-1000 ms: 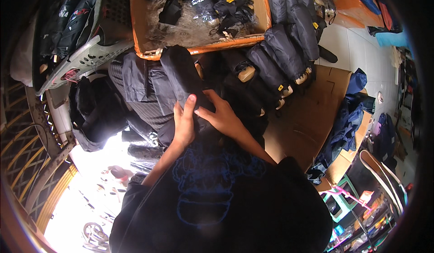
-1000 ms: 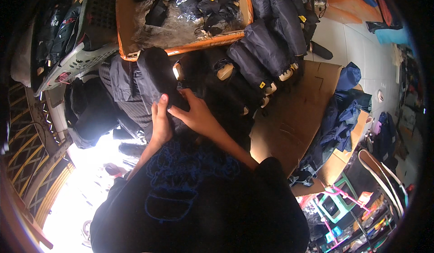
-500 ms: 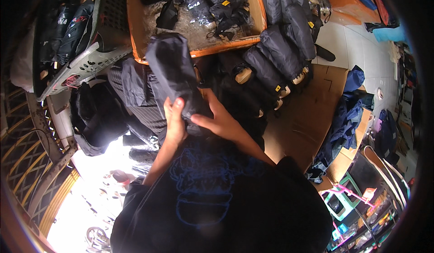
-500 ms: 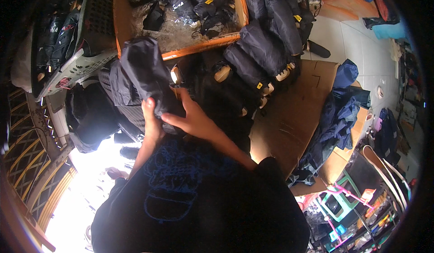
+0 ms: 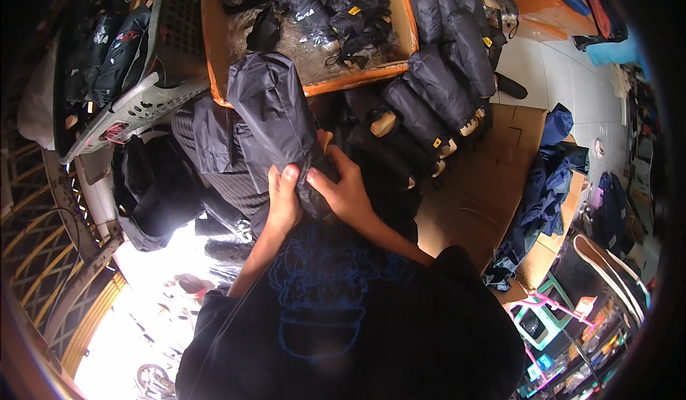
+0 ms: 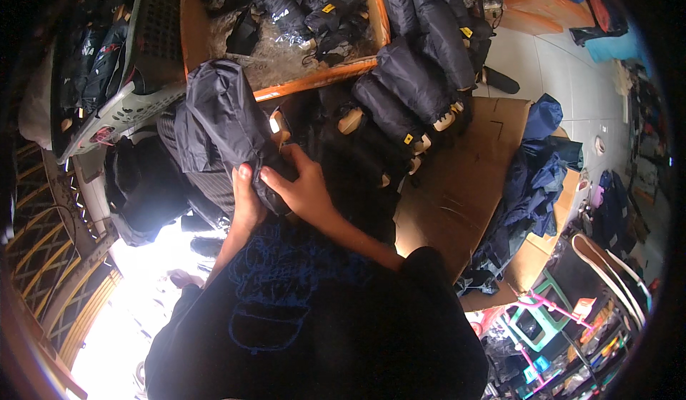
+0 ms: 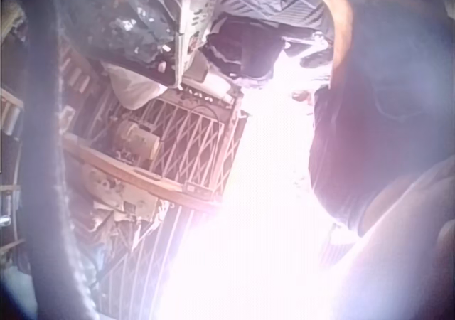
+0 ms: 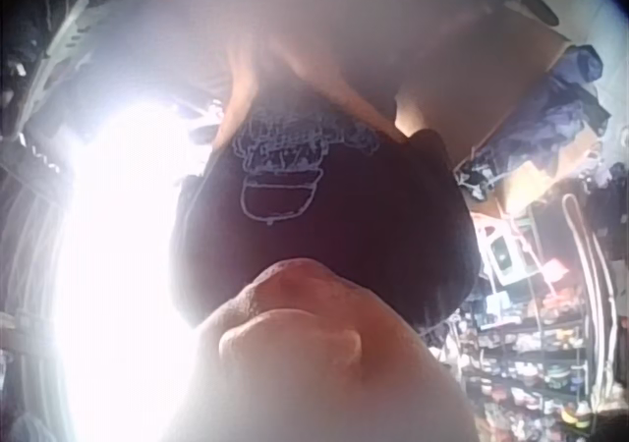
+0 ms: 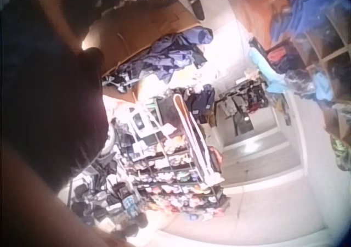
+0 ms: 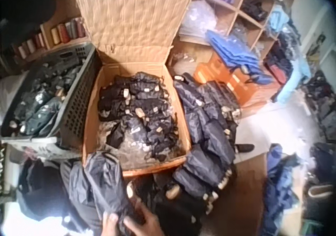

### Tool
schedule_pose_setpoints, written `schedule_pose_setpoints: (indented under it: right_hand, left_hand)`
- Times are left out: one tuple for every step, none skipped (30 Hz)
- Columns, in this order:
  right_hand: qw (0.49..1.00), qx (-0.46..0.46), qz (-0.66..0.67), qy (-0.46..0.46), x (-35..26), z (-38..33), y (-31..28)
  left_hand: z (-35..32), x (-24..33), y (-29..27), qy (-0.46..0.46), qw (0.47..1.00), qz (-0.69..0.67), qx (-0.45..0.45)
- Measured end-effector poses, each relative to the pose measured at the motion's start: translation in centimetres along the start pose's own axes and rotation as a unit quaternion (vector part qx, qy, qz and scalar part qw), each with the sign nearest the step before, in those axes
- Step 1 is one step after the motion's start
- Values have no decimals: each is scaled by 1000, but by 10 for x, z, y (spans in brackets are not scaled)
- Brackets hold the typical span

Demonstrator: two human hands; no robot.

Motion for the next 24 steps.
schedule_pose_setpoints:
  right_hand:
    - [1000, -2, -17, 4, -5, 1, -1]
    - [999, 3, -42, -18, -10, 2, -1]
    - [997, 7, -67, -40, -15, 4, -1]
    - [994, 10, -92, -63, -19, 6, -1]
    - [987, 8, -124, -102, -25, 7, -2]
    - [978, 10, -154, -142, -30, 8, -3]
    - [966, 7, -183, -182, -34, 10, -3]
    - [973, -27, -141, -178, -33, 11, -3]
    - [978, -61, -98, -174, -31, 12, -4]
    - [979, -94, -57, -170, -26, 15, -4]
    - [986, -125, 46, -102, -22, 16, -4]
    - [978, -140, 149, -31, -20, 19, -3]
    - [965, -163, 205, 19, -23, 12, 0]
    - [945, -185, 261, 69, -27, 10, 2]
    - [951, -171, 238, 101, -29, 11, 3]
    - [959, -157, 210, 103, -32, 12, 2]
    - [967, -143, 182, 104, -35, 14, 1]
    - [974, -129, 152, 107, -37, 14, 0]
    - [981, -108, 124, 104, -37, 14, 0]
    - [986, -87, 97, 101, -38, 13, 0]
    - [991, -64, 68, 98, -37, 13, 0]
    - [998, -37, 49, 14, -35, 15, 0]
    - [997, -9, 29, -69, -29, 17, 2]
    - [995, 6, 25, -101, -27, 17, 2]
  left_hand:
    - [4, 3, -1, -1, 1000, -7, -11]
    - [9, 6, -1, -2, 1000, -14, -22]
    - [17, 13, 0, 30, 999, -7, -36]
    - [20, 19, 2, 48, 999, 3, -18]
    - [23, 27, 5, 66, 998, 13, 1]
    - [26, 35, 9, 82, 996, 25, 15]
    - [26, 44, 20, 72, 994, 38, 69]
    - [28, 48, 21, 58, 990, 71, 109]
    - [31, 53, 18, 54, 991, 70, 96]
    - [37, 57, 10, 52, 993, 68, 81]
    - [43, 59, 4, 55, 998, -5, 24]
    - [45, 59, 7, 79, 996, -38, 18]
    - [44, 60, 12, 73, 997, -32, 17]
    - [43, 62, 18, 67, 997, -25, 16]
    - [42, 62, 23, 78, 997, -11, 11]
    - [44, 64, 29, 100, 995, 9, -10]
    - [44, 63, 30, 96, 995, 8, -13]
    - [44, 63, 30, 93, 996, 6, -15]
    - [44, 63, 32, 85, 996, 3, -7]
    - [42, 63, 34, 78, 997, -1, 1]
    - [41, 62, 36, 70, 998, -5, 8]
    - [40, 58, 34, 79, 997, 9, -3]
    - [40, 50, 29, 88, 996, 22, -14]
    - [39, 46, 28, 95, 994, 36, -25]
Point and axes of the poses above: each hand's wrist, its own z-axis towards the middle knuckle, its own y-axis out of the palm, x = y × z, the point moved 2 cm from there along z, towards the middle knuckle, and after that the axes turned 3 degrees about -z, right-handed, at the moved point
